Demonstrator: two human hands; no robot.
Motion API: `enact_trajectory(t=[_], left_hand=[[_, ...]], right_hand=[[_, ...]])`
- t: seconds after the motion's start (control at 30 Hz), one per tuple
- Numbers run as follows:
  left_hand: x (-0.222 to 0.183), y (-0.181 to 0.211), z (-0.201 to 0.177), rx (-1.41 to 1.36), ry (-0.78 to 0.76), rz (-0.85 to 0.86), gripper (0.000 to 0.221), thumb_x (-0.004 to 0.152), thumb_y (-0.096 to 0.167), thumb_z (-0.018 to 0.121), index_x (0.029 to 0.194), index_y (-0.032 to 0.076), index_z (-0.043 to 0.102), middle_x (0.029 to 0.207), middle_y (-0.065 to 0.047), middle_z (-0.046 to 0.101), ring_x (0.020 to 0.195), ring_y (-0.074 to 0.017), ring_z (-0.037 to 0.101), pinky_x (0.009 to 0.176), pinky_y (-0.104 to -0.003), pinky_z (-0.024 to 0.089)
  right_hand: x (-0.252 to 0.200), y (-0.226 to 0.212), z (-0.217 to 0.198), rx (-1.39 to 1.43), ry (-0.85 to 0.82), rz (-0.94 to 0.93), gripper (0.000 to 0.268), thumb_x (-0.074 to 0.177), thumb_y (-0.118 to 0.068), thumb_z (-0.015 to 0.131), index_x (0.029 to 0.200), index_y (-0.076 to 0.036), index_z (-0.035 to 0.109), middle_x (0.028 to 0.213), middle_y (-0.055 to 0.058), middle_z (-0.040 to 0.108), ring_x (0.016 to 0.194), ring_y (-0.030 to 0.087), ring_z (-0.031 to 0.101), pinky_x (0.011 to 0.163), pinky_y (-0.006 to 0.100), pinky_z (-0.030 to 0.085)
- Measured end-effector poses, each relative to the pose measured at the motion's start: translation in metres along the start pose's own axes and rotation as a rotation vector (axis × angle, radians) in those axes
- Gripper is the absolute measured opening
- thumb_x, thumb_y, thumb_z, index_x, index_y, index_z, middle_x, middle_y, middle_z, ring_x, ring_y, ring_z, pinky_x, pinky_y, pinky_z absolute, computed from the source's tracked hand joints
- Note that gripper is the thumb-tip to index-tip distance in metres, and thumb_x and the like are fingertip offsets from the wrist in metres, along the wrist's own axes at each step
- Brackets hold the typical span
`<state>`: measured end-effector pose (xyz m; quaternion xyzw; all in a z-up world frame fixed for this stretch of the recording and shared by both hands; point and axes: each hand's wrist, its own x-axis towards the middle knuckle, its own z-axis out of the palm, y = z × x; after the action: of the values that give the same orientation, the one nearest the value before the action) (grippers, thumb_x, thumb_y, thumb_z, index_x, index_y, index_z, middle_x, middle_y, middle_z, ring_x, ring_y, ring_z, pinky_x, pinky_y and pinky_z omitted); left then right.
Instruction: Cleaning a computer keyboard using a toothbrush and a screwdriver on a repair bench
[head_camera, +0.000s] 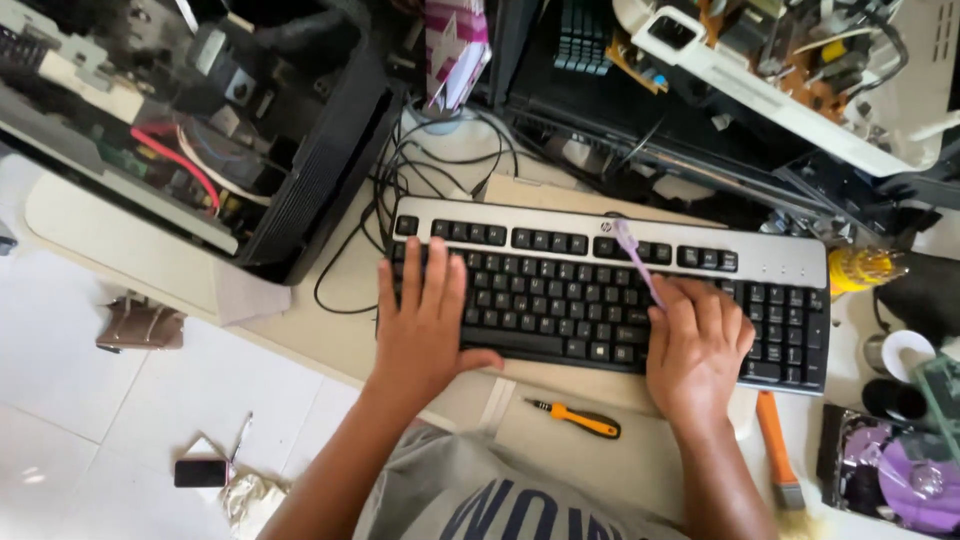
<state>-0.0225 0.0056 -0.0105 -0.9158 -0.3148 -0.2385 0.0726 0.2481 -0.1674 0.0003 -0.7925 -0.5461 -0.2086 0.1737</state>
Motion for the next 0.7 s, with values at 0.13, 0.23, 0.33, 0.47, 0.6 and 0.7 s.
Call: enact_trajectory(t=[0.13,0.23,0.33,0.47,0.6,0.7], left_hand=[[-0.009,0.009,0.004,-0.085,-0.063,0.078,0.109,0.07,0.084,0.051,0.147,0.006,0.053,0.159,-0.021,0.046,0.148,-0.0468,0.037,0.117,-0.068,0.026],[-0.02,0.012,0.002,-0.189,0.109,0.143,0.072,0.1,0.065,0.033,0.141,0.012,0.058,0.15,-0.013,0.057,0.142,-0.0393,0.05,0.115,-0.064,0.033],[-0.026,-0.003,-0.011,-0.145,0.049,0.265,0.049,0.103,0.052,0.064,0.138,0.017,0.064,0.149,-0.003,0.058,0.14,-0.0288,0.052,0.115,-0.048,0.038],[-0.022,-0.041,-0.012,-0.256,-0.287,-0.08,0.08,0.098,0.069,0.04,0.155,0.013,0.039,0.165,-0.017,0.027,0.153,-0.0433,0.017,0.123,-0.06,0.013],[-0.047,-0.07,0.012,-0.628,-0.339,-0.306,0.092,0.099,0.053,0.054,0.157,-0.009,0.02,0.16,-0.031,0.035,0.144,-0.056,0.032,0.118,-0.06,0.024],[-0.017,-0.063,-0.03,-1.072,-0.442,-0.656,0.094,0.085,0.032,0.073,0.158,-0.001,0.024,0.165,-0.021,0.032,0.154,-0.0343,0.028,0.123,-0.046,0.022]], right_hand=[[-0.001,-0.005,-0.003,-0.044,0.001,0.026,0.029,0.101,-0.025,0.068,0.128,-0.02,0.073,0.121,0.004,0.067,0.122,0.03,0.059,0.101,0.044,0.041],[-0.001,-0.008,-0.007,-0.074,-0.006,0.028,0.031,0.099,-0.023,0.07,0.129,-0.02,0.073,0.123,0.003,0.067,0.123,0.029,0.06,0.102,0.044,0.041],[0.003,-0.016,-0.014,-0.05,-0.055,0.056,0.03,0.109,-0.023,0.056,0.133,-0.013,0.071,0.128,0.008,0.068,0.113,0.036,0.058,0.089,0.049,0.039],[0.004,-0.021,-0.015,-0.071,-0.082,0.094,0.03,0.109,-0.022,0.054,0.134,-0.015,0.07,0.131,0.005,0.069,0.117,0.033,0.059,0.096,0.046,0.04],[0.007,-0.023,-0.016,-0.034,-0.108,0.111,0.032,0.11,-0.022,0.052,0.133,-0.01,0.07,0.13,0.012,0.068,0.113,0.038,0.058,0.096,0.05,0.04],[0.004,-0.021,-0.016,-0.027,-0.078,0.097,0.028,0.113,-0.02,0.054,0.13,-0.007,0.071,0.13,0.011,0.07,0.114,0.036,0.06,0.095,0.047,0.039]])
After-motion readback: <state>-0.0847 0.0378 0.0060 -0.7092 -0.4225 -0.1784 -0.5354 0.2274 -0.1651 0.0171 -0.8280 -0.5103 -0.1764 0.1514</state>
